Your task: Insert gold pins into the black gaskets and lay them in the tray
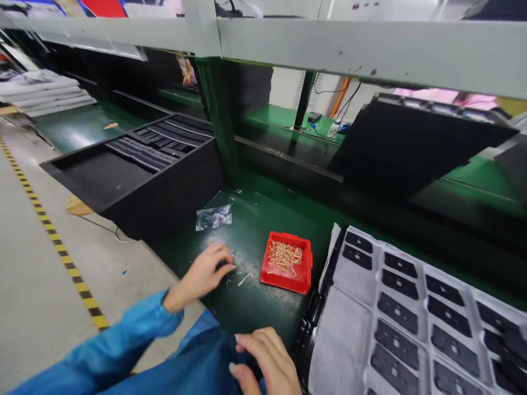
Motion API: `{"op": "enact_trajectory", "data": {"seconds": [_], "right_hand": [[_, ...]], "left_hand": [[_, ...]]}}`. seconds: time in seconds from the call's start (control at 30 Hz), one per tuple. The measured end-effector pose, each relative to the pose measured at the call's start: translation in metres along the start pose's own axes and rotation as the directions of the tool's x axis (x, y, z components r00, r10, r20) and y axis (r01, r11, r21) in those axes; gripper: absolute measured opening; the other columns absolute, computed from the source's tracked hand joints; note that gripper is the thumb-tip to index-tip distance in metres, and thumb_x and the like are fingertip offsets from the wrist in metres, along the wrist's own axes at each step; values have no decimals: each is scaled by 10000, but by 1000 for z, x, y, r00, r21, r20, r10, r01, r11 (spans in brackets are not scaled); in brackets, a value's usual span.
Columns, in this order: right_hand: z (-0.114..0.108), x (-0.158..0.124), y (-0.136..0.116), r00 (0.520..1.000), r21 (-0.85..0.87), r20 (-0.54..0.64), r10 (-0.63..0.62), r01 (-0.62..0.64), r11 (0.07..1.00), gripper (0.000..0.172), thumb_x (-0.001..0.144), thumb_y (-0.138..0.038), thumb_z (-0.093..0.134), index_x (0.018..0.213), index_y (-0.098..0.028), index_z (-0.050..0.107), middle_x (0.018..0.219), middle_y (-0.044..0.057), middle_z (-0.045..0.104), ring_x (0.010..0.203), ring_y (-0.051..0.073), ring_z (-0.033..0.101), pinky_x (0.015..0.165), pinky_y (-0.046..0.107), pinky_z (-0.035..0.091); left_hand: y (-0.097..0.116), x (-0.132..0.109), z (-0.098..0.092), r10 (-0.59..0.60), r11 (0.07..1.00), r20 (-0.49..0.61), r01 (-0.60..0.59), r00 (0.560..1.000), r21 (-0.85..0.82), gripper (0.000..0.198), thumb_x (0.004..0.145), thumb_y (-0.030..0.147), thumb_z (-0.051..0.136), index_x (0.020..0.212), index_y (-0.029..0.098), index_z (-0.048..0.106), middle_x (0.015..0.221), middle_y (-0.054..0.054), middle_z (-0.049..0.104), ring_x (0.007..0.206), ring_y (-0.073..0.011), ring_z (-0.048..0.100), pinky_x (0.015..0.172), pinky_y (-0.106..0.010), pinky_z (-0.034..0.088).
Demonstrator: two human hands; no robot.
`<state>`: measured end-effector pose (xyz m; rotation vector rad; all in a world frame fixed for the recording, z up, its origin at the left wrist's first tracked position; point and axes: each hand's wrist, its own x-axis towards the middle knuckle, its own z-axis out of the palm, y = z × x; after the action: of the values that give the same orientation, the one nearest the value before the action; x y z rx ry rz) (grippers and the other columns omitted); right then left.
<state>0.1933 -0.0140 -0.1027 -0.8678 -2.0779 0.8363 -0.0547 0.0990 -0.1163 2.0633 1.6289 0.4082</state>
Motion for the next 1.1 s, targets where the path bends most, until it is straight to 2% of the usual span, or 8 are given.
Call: {"op": "enact_trajectory", "data": {"seconds": [0.13, 0.27, 0.4, 0.63, 0.83, 0.93, 1.0, 1.1], "right_hand": [[5, 0, -1, 1000, -31, 19, 9, -8, 999, 350, 972, -143, 606, 1311, -220, 568, 953, 37, 743, 869, 161, 711, 786, 246, 630], [1, -18, -3, 995, -49, 37, 88, -86, 995, 440, 946, -78, 619, 1355, -224, 545, 1010, 47, 732, 939, 155, 708, 843, 241, 620], [-1, -26, -6, 987, -51, -21, 157, -158, 986, 430, 953, -64, 602, 1346, -232, 553, 1019, 37, 725, 958, 145, 704, 865, 237, 611], [7, -13, -12, 966, -63, -59, 253, -257, 964, 289, 992, -137, 586, 1251, -264, 608, 983, 11, 713, 922, 125, 713, 820, 200, 609], [6, -12, -13, 966, -60, -49, 254, -257, 965, 288, 1006, -150, 586, 1257, -288, 612, 990, -7, 716, 925, 106, 710, 841, 177, 592], [11, -7, -15, 951, -31, -115, 286, -291, 956, 228, 1018, -169, 585, 1207, -288, 629, 952, -19, 710, 886, 93, 710, 819, 151, 578], [17, 0, -18, 923, -16, -208, 324, -335, 942, 173, 1025, -191, 585, 1166, -278, 635, 920, -23, 691, 805, 80, 696, 748, 129, 564], [26, 14, -25, 890, -49, -331, 313, -347, 937, 156, 1028, -194, 574, 1157, -245, 646, 943, -3, 680, 733, 73, 669, 684, 129, 549]], "left_hand": [[28, -26, 58, -42, 998, -143, 49, 989, 48, 124, 890, 235, 774, 955, 173, 688, 1170, -100, 657, 1096, -281, 608, 896, -417, 538], [39, -23, 80, -67, 987, -192, 93, 979, 129, 71, 918, 95, 652, 899, 142, 703, 1181, -147, 662, 1087, -343, 594, 817, -475, 517], [34, -25, 84, -73, 979, -222, 112, 972, 168, 213, 938, 26, 536, 868, 136, 705, 1154, -168, 681, 1052, -347, 599, 812, -493, 490], [32, -27, 86, -123, 981, -266, 157, 956, 111, 164, 973, 102, 532, 970, 146, 690, 1275, -193, 659, 1158, -379, 579, 866, -530, 479], [32, -25, 80, -175, 983, -250, 156, 952, -97, 238, 917, 9, 484, 849, 154, 660, 1244, -190, 665, 1222, -390, 560, 946, -567, 446], [40, -32, 68, -175, 957, -223, 112, 959, -267, 195, 938, 58, 487, 840, 166, 617, 1212, -150, 663, 1181, -317, 594, 967, -495, 480], [51, -41, 55, -219, 801, -126, 104, 968, -590, 180, 1010, 187, 477, 916, 166, 629, 1195, -125, 662, 1106, -251, 624, 927, -401, 516], [73, -56, 34, -240, 77, 209, 233, 948, -969, 293, 991, 424, 618, 1076, 155, 700, 1154, -105, 648, 993, -198, 610, 855, -311, 514]]}}
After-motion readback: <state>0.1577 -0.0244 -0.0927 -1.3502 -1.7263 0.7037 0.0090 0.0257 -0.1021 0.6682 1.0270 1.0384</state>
